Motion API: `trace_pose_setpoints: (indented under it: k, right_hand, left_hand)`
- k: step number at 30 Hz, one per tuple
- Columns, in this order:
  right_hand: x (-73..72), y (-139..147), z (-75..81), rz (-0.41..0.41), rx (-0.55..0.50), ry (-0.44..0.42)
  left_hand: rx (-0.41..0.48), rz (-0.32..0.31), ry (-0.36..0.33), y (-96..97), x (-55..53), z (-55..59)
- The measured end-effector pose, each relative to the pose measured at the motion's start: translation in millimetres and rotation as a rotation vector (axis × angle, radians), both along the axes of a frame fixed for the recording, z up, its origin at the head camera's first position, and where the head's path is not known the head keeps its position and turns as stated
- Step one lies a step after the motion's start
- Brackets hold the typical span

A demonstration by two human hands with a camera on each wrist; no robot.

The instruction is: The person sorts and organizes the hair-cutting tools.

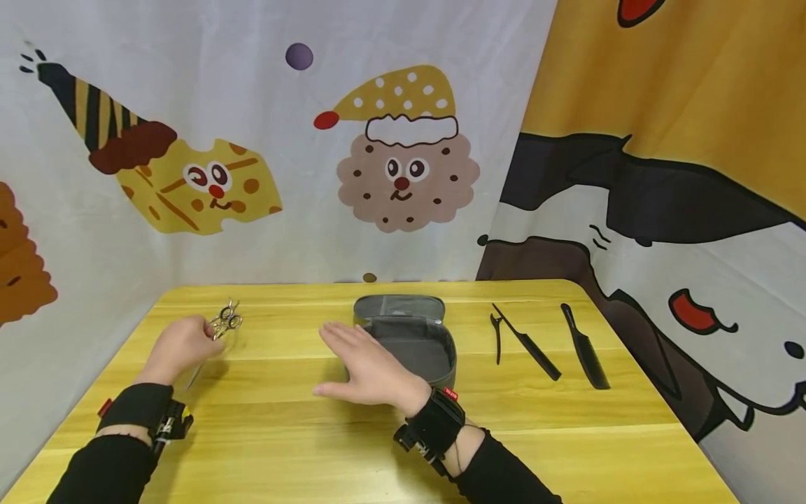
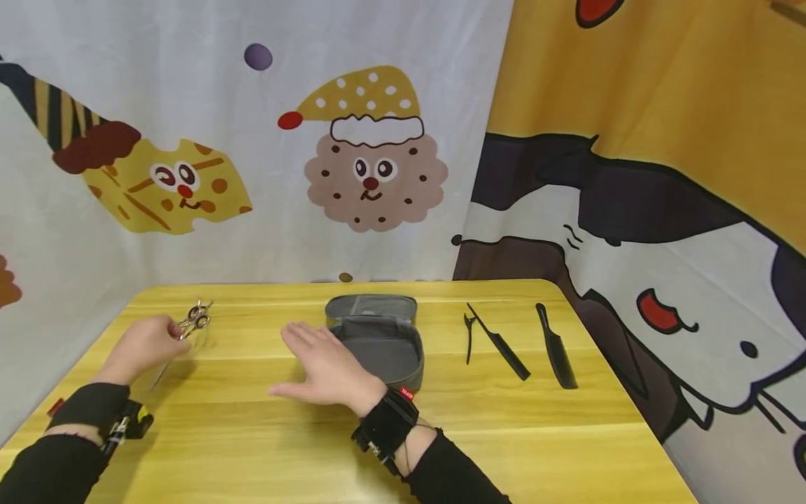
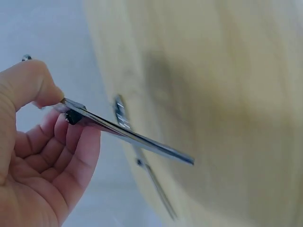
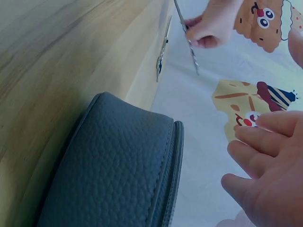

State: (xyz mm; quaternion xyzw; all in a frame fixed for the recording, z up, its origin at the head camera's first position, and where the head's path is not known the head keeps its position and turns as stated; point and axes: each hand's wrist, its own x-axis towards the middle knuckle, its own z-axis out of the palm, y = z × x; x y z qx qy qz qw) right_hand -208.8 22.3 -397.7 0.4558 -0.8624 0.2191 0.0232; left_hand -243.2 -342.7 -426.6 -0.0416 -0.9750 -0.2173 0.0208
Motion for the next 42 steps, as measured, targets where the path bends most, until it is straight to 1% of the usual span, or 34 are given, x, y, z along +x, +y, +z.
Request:
trace_pose_setpoints:
  k: [3,5,9,11,14,18,19,22,26,30,36,38,42]
  right_hand:
    - [0.1,-2.3,0.3,-0.022,-0.033,0.004]
    - [0.6,-3.9,0.9,-0.05,-0.062,0.0]
    - [2.6,-8.8,2.2,-0.122,-0.122,-0.001]
    - [3.7,-12.0,2.8,-0.148,-0.161,0.003]
    - [5.6,-16.6,4.4,-0.166,-0.225,-0.006]
    - [8.1,-22.0,5.2,-0.18,-0.282,-0.001]
    - [8.5,-23.1,4.7,-0.183,-0.293,0.006]
    - [8.8,-25.6,2.9,-0.186,-0.319,0.029]
    - [7.9,-26.8,-0.1,-0.19,-0.348,0.041]
    - [7.1,-28.4,-2.0,-0.195,-0.369,0.042]
    - [8.3,-33.0,-3.0,-0.194,-0.404,0.012]
    - [9.1,-34.6,-3.0,-0.205,-0.406,-0.002]
    - [9.5,-36.4,-3.8,-0.25,-0.392,0.018]
  left_hand:
    - [0.043,0.027,0.049,11.3,0.3,7.9]
    - [0.072,0.056,0.092,19.6,1.5,13.3]
    - [0.151,0.116,0.171,36.3,6.8,24.5]
    - [0.202,0.147,0.199,44.3,9.8,29.5]
    - [0.311,0.184,0.202,56.2,14.6,36.3]
    - [0.49,0.224,0.155,73.0,20.7,45.7]
    - [0.536,0.227,0.145,77.1,21.9,47.8]
    - [0.653,0.22,0.143,88.7,23.7,51.8]
    - [0.758,0.191,0.158,103.5,26.4,54.8]
    - [0.814,0.177,0.168,117.5,30.6,57.0]
    - [0.889,0.156,0.183,137.6,37.5,57.0]
    - [0.914,0.151,0.195,143.8,39.4,56.8]
    - [0.967,0.131,0.201,153.8,40.6,56.0]
